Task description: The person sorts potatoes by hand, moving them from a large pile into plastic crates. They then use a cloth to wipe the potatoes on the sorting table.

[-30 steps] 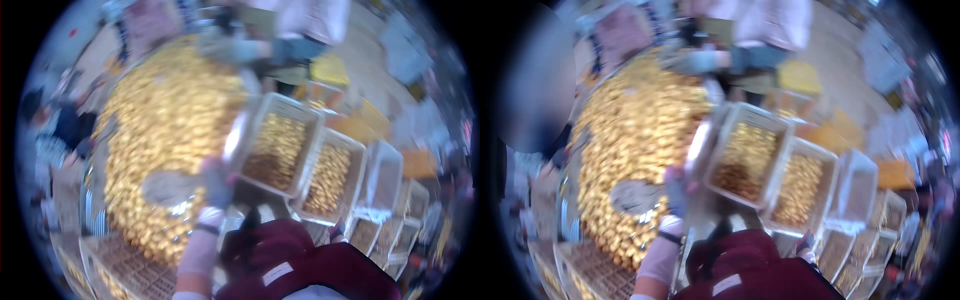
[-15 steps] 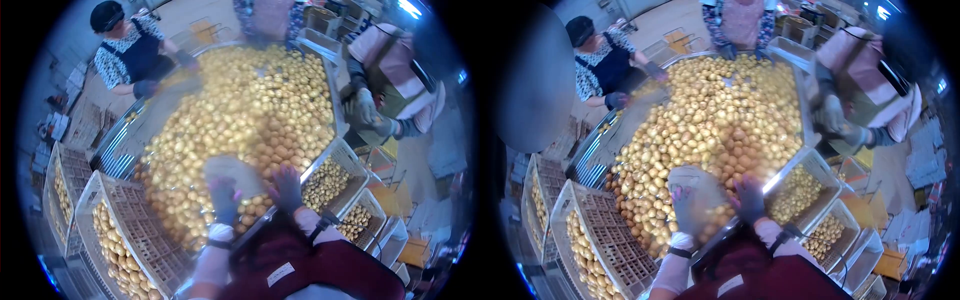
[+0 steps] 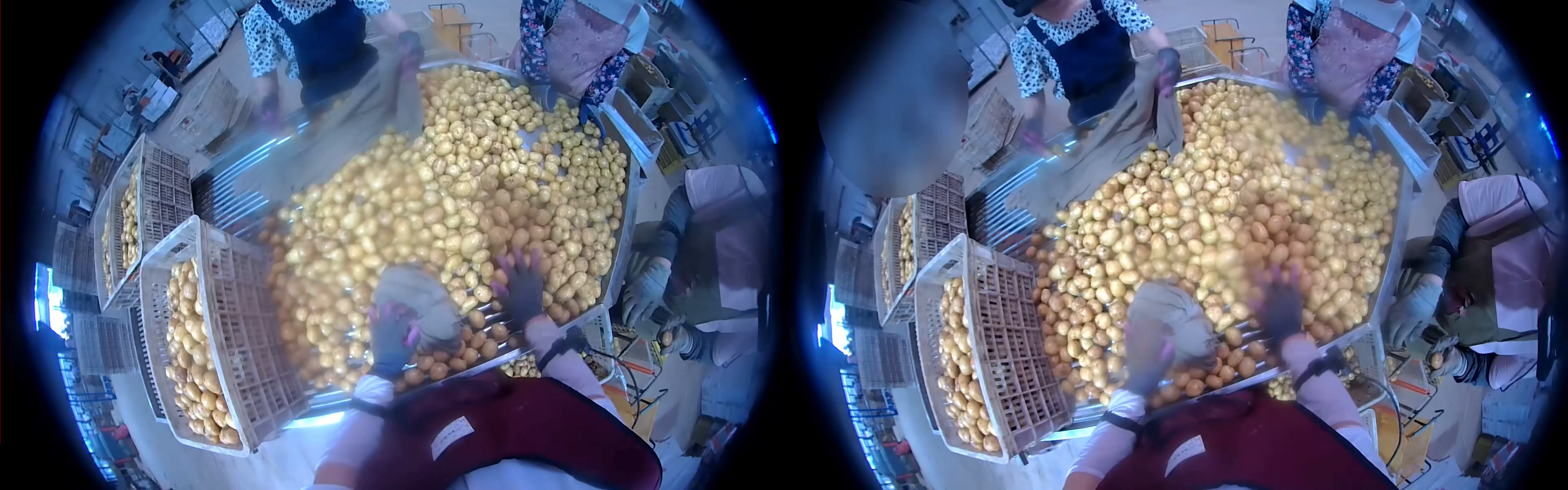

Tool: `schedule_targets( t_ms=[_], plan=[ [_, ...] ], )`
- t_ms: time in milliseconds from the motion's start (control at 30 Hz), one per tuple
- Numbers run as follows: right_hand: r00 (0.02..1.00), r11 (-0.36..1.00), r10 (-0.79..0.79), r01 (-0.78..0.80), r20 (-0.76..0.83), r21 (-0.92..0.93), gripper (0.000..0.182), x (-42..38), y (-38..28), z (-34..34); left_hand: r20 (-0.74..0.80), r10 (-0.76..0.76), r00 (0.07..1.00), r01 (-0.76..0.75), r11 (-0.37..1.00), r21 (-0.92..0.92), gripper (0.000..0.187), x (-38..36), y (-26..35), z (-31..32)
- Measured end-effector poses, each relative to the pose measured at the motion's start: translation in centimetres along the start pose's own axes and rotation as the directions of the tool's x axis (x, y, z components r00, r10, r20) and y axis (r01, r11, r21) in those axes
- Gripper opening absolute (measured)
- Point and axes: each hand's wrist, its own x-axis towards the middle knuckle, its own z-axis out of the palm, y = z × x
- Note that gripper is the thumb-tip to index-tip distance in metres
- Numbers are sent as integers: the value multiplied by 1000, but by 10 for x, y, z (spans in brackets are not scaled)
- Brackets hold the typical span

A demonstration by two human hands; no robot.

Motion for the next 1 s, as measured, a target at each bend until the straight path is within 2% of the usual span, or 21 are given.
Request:
schedule_targets(
  t_ms=[100,133,200,267,300,367,400,433,467,500,533,600,633,667,700,733,800,833,900,933,1000],
  plan=[
    [984,992,123,-119,-130,39,56,43,38,16,126,10,992,4,994,-110,25,-2,-15,-1],
    [978,983,174,-180,-113,-38,55,60,58,27,136,-9,991,28,989,-143,27,-4,-18,-5],
    [941,933,330,-337,-73,-127,53,99,73,32,44,-119,992,125,972,-198,30,-4,-22,-12],
    [851,838,526,-520,-12,-168,51,131,66,2,-77,-266,961,243,945,-220,33,-1,-31,-18],
    [887,880,436,-456,-152,-136,52,140,67,11,-110,-318,942,287,929,-236,35,2,-38,-18],
    [874,948,240,-305,-422,-93,54,157,55,25,-103,-365,925,326,904,-277,38,9,-50,-8],
    [911,890,322,-200,-256,409,50,156,29,29,-56,-367,928,330,884,-331,40,11,-53,3],
    [975,917,110,-26,-191,398,45,148,5,51,2,-364,931,333,849,-410,41,11,-49,14],
    [978,897,-46,130,-204,422,37,138,-24,45,64,-345,937,327,791,-517,43,8,-41,31],
    [955,845,-205,283,-213,453,29,129,-54,38,112,-315,942,315,723,-615,45,5,-30,44],
    [909,766,-356,416,-216,490,22,120,-84,31,98,-219,971,233,762,-605,46,0,-13,48],
    [958,829,-284,223,43,513,21,107,-94,20,53,90,995,-68,945,-319,44,4,21,20],
    [954,856,-248,135,168,499,21,111,-96,14,73,80,994,-48,931,-362,42,7,22,14],
    [931,912,-284,189,230,364,23,118,-96,-4,98,70,993,-25,915,-403,40,8,19,7],
    [946,918,-260,181,192,352,23,114,-97,-5,131,62,989,2,896,-444,39,5,15,-4],
    [959,924,-239,177,152,339,24,111,-94,-5,167,-18,986,113,807,-580,34,12,11,-25],
    [963,942,-260,236,73,237,29,106,-75,24,39,-162,986,163,886,-434,34,13,-7,-47],
    [951,941,-288,259,115,216,31,106,-71,28,-33,-222,975,196,915,-354,34,14,-20,-57],
    [923,938,-332,302,195,168,37,108,-69,34,-131,-368,921,307,889,-339,36,17,-61,-64],
    [919,942,-313,268,239,203,34,110,-70,33,-180,-394,901,334,897,-291,39,17,-82,-66],
    [941,945,-281,237,189,226,32,112,-76,27,-279,-435,856,390,898,-201,45,17,-128,-69]
  ],
)
